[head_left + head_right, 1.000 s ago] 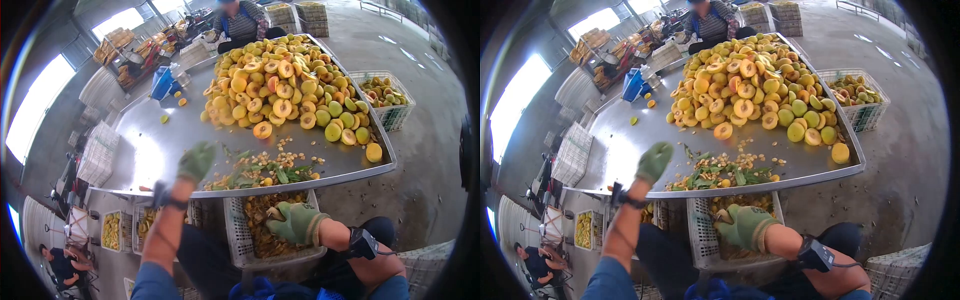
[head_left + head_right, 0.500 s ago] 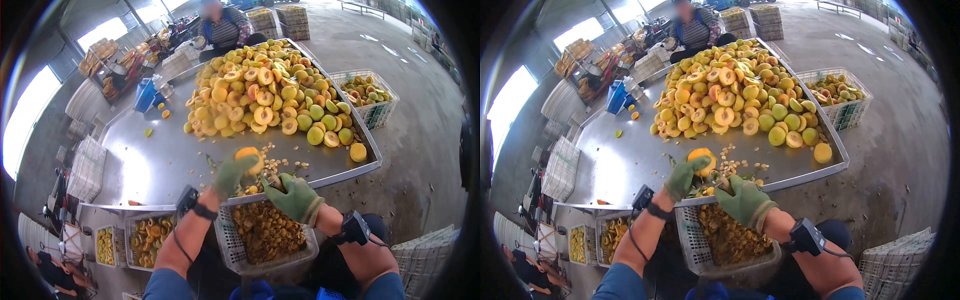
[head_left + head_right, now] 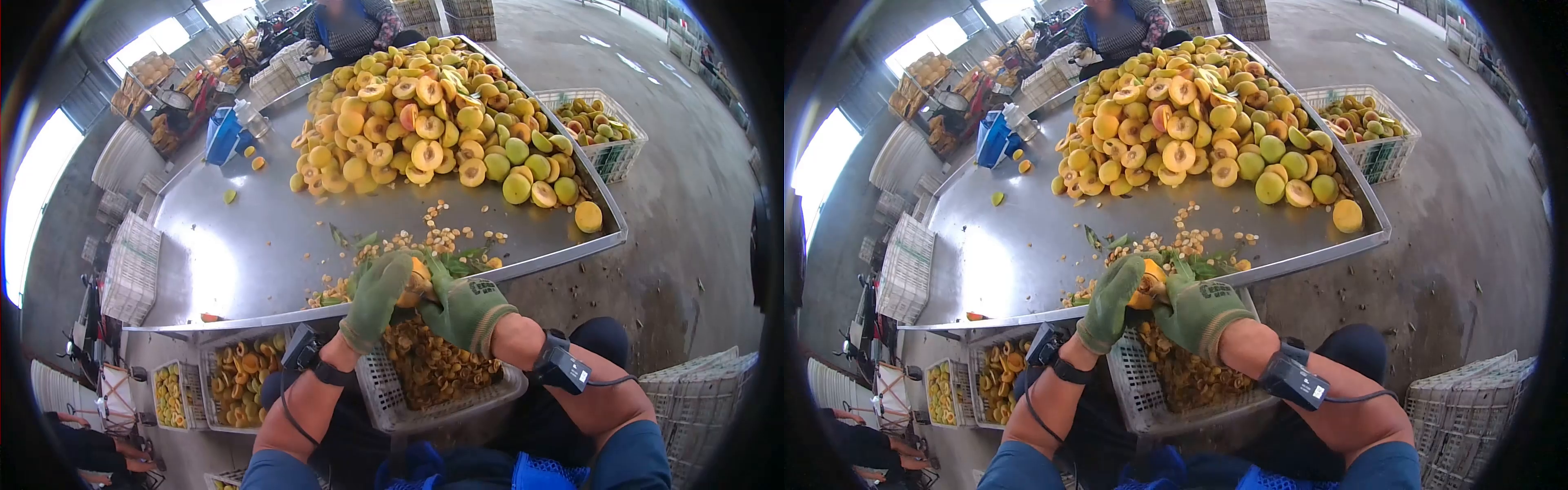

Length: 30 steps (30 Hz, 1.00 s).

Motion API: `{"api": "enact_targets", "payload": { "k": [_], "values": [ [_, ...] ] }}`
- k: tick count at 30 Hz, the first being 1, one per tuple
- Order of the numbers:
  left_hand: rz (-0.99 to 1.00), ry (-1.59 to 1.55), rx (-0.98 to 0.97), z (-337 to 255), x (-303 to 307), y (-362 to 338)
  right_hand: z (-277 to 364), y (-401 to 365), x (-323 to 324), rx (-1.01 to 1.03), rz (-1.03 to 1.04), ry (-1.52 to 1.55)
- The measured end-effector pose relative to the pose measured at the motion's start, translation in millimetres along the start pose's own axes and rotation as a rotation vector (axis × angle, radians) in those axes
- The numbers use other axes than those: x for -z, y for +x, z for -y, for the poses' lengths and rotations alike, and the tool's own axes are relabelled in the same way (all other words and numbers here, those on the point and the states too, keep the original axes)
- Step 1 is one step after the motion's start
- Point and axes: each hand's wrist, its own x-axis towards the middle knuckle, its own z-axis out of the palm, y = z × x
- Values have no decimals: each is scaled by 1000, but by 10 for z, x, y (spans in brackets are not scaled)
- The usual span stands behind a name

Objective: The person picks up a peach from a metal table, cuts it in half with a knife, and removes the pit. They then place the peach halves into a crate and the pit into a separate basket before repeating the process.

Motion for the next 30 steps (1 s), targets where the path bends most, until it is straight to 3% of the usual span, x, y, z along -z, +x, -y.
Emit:
{"api": "enact_targets", "payload": {
  "k": [4, 10, 19, 22, 25, 30],
  "values": [
    [-49, 54, -32, -9, -26, -43, -28, 3, -122, 45, -34, -36],
    [-124, 209, -119, 71, -64, -47, 14, 6, -73, -11, 101, -91],
    [-193, 250, -308, 69, -195, -119, 17, -15, -52, 21, 204, 263],
    [-195, 178, -306, 58, -230, -138, -17, 36, 18, -80, 425, 450],
    [-182, 225, -390, 39, -238, -143, 243, 34, 426, -484, 674, 740],
    [-77, 203, -429, -65, -253, -227, -82, 66, 331, -536, 1101, 1472]
  ]
}}
